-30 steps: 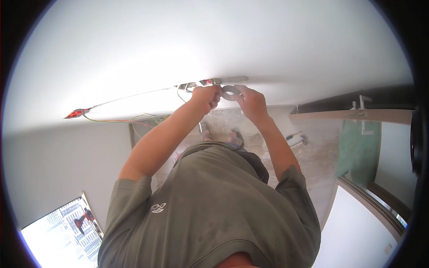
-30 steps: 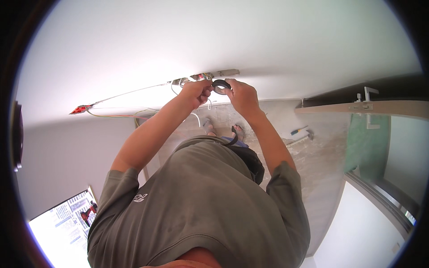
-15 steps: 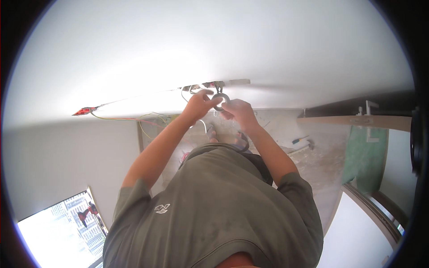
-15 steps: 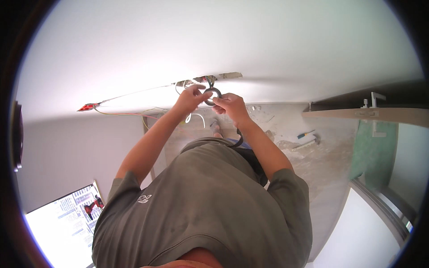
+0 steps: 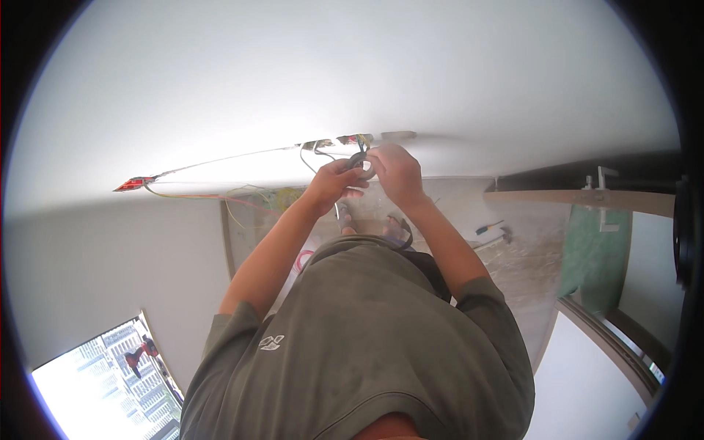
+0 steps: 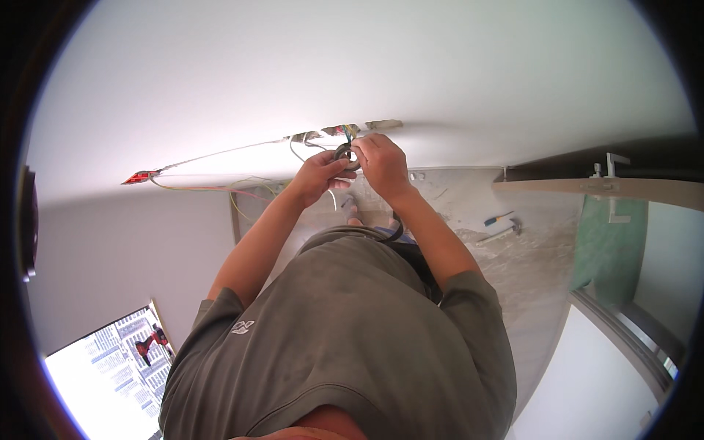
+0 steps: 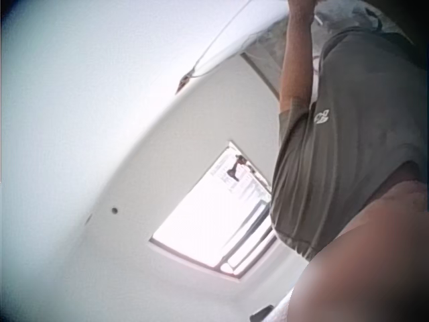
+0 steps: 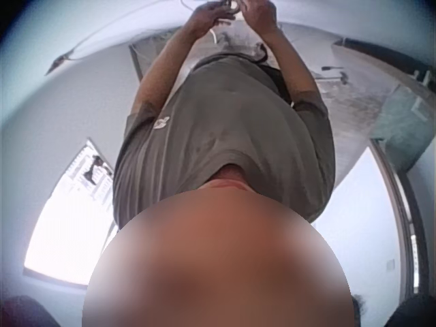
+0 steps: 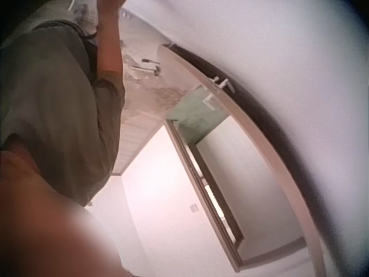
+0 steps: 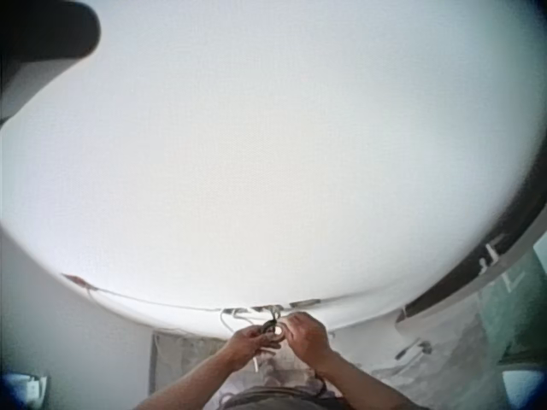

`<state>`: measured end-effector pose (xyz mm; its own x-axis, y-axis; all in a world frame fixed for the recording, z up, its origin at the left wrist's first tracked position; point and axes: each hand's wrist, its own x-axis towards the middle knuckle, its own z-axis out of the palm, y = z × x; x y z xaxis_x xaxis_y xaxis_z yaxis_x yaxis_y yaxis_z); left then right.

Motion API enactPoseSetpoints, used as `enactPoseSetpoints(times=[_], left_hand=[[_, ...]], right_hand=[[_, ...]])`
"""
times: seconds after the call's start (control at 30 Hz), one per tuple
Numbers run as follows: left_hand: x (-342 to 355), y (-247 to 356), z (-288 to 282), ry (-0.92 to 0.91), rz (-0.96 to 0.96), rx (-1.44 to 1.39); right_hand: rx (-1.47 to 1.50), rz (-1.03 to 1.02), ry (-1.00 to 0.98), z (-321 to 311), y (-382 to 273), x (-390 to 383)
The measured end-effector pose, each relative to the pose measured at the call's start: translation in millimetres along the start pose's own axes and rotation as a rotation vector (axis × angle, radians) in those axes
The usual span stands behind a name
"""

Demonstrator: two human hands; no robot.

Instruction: Apply electrical tape to secure and insulate wires in a wall opening.

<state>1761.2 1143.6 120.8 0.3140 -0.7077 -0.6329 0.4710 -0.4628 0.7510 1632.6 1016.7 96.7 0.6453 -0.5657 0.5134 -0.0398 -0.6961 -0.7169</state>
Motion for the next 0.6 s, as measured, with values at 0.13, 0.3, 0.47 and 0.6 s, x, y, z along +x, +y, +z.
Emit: enactPoseSetpoints(times=[0.13, 0.3, 0.47, 0.6], left_hand=[[1.2, 0.1, -2.7, -0.007, 0.013, 0.025], [2.0, 7.9, -7.4, 0.041, 0.056, 0.139], [-0.1, 10.4, -8.7, 0.142, 0.085, 0.108], [0.4, 6.7, -6.2, 0.176, 0.092, 0.092]], right_hand=[[-0.061, -0.134, -0.023, -1.9, -3.5, 7.6], [-0.097, -0.158, -0.026, 0.1, 3.1, 5.2], [-0.138, -0.208, 0.043, 1.6, 7.9, -1.6], [-0.109, -0.199, 0.048, 2.4, 7.3, -3.5]])
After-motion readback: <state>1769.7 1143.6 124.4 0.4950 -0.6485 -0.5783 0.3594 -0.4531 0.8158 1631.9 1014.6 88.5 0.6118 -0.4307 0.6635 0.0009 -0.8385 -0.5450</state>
